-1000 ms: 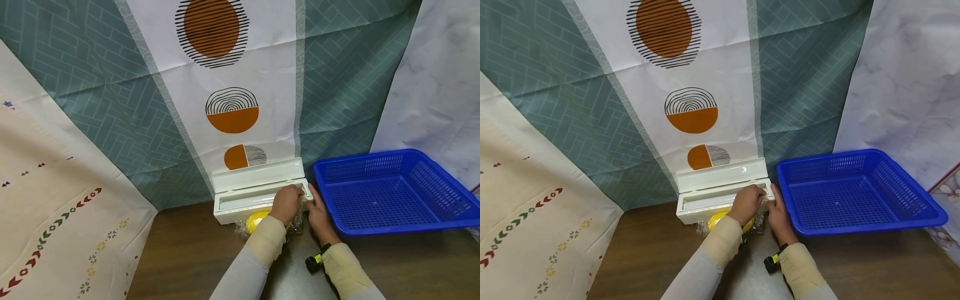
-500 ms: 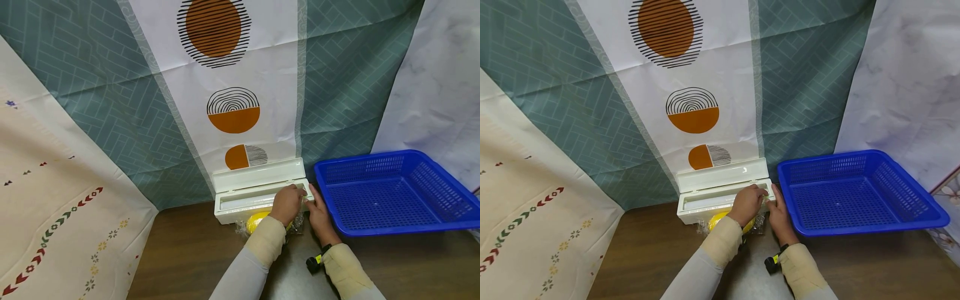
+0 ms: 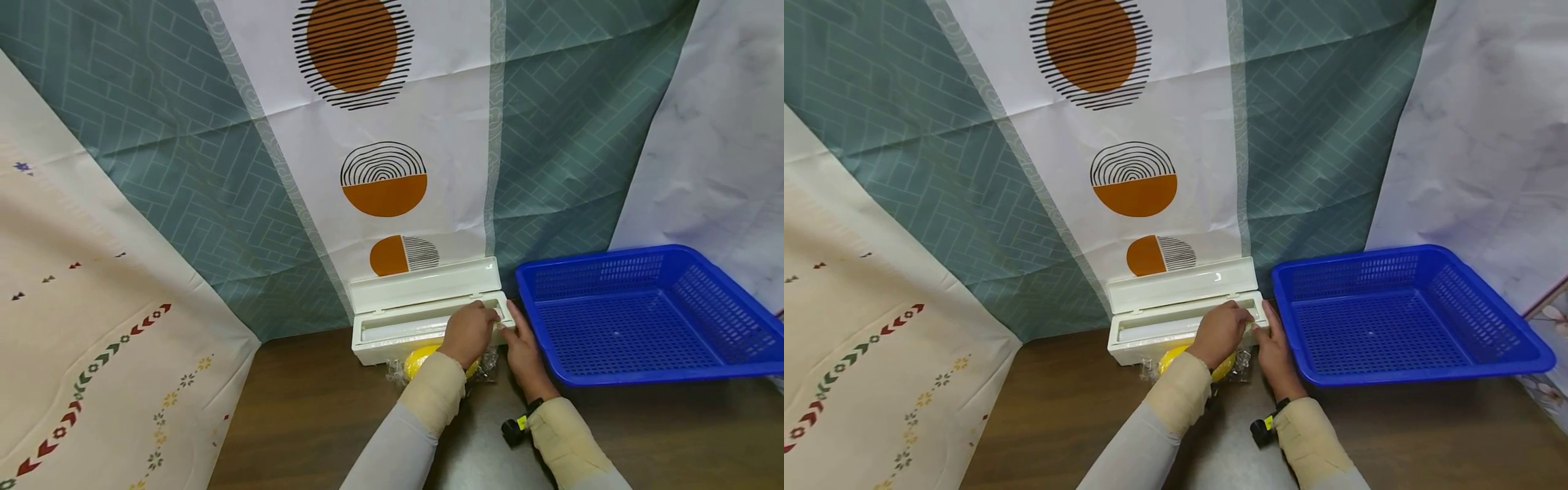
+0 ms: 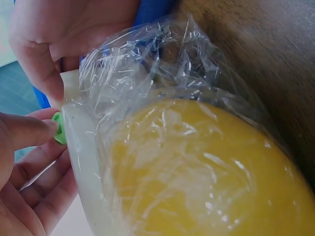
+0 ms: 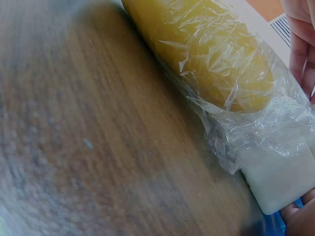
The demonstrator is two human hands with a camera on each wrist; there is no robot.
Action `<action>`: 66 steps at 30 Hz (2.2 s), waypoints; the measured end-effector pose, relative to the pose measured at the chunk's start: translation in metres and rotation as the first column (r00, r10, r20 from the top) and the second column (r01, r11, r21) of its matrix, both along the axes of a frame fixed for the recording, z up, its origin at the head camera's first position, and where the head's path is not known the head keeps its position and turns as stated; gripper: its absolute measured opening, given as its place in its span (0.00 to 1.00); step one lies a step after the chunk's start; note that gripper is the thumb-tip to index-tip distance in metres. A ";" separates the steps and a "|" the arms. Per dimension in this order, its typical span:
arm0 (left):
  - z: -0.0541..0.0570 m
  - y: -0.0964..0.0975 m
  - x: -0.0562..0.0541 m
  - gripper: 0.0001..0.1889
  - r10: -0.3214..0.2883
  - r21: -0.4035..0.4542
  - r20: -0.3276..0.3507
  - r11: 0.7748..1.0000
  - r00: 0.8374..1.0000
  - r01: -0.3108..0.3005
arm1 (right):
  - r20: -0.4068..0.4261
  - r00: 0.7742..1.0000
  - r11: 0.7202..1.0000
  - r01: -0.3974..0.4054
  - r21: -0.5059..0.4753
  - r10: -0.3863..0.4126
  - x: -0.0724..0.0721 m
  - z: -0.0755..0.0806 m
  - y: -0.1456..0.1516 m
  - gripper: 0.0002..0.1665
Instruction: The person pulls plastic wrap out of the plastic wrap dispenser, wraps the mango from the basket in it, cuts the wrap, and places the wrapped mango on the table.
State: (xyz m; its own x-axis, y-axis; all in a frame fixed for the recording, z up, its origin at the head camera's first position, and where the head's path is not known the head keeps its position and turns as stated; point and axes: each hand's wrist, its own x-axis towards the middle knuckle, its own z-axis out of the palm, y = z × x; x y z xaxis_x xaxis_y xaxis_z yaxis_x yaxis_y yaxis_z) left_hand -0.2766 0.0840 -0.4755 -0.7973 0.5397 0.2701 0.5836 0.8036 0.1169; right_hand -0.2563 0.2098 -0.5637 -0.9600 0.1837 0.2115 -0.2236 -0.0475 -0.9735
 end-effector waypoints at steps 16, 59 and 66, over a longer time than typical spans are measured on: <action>-0.001 -0.004 -0.004 0.13 -0.001 0.014 0.009 1.000 1.000 0.001 | 0.013 1.000 1.000 0.002 0.002 -0.002 0.001 0.006 -0.001 0.35; -0.003 -0.018 0.000 0.12 0.009 0.006 -0.083 1.000 0.996 -0.008 | -0.025 0.999 1.000 -0.021 -0.015 0.020 0.007 0.006 -0.004 0.35; -0.003 -0.019 0.000 0.12 0.020 0.009 -0.027 1.000 0.999 -0.020 | 0.004 1.000 1.000 -0.028 -0.009 0.028 0.008 0.011 -0.002 0.36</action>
